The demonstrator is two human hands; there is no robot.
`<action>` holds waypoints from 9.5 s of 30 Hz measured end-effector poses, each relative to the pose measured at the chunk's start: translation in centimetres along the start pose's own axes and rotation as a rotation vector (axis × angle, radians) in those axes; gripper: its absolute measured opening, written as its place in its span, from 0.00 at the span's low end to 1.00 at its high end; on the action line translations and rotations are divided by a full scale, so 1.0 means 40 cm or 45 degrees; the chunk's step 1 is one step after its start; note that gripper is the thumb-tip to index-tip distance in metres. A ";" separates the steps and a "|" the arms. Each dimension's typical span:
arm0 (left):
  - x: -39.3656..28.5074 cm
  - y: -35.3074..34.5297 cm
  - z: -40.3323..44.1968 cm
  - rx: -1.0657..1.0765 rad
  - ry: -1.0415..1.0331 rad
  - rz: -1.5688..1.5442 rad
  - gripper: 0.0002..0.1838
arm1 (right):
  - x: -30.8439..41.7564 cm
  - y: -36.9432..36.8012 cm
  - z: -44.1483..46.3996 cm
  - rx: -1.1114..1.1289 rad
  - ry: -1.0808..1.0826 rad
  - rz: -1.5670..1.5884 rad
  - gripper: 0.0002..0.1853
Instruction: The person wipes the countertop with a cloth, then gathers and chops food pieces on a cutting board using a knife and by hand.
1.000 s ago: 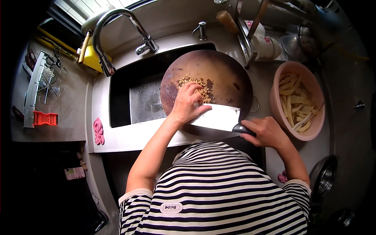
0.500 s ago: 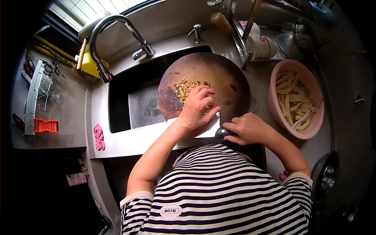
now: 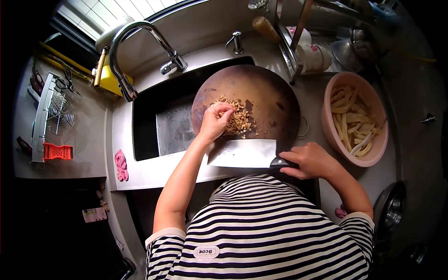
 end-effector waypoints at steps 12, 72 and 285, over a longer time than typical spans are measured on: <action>0.018 0.022 -0.035 -0.068 0.658 -0.716 0.06 | -0.040 0.046 -0.134 -0.289 -0.452 0.356 0.17; -0.038 -0.012 -0.115 -0.250 -0.344 0.934 0.10 | -0.076 -0.095 -0.075 -0.158 -1.013 2.031 0.19; 0.237 0.220 -0.401 -0.590 0.671 1.136 0.15 | -0.044 -0.058 0.090 -0.193 -0.585 0.496 0.11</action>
Point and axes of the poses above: each hand's wrist, its own z-axis towards the middle knuckle, its own y-axis out of the back of the hand, x = y × z, the point moved 3 cm from there along z, towards the middle knuckle, and after that the axes turned 5 degrees about -y, right-handed, at the moved point
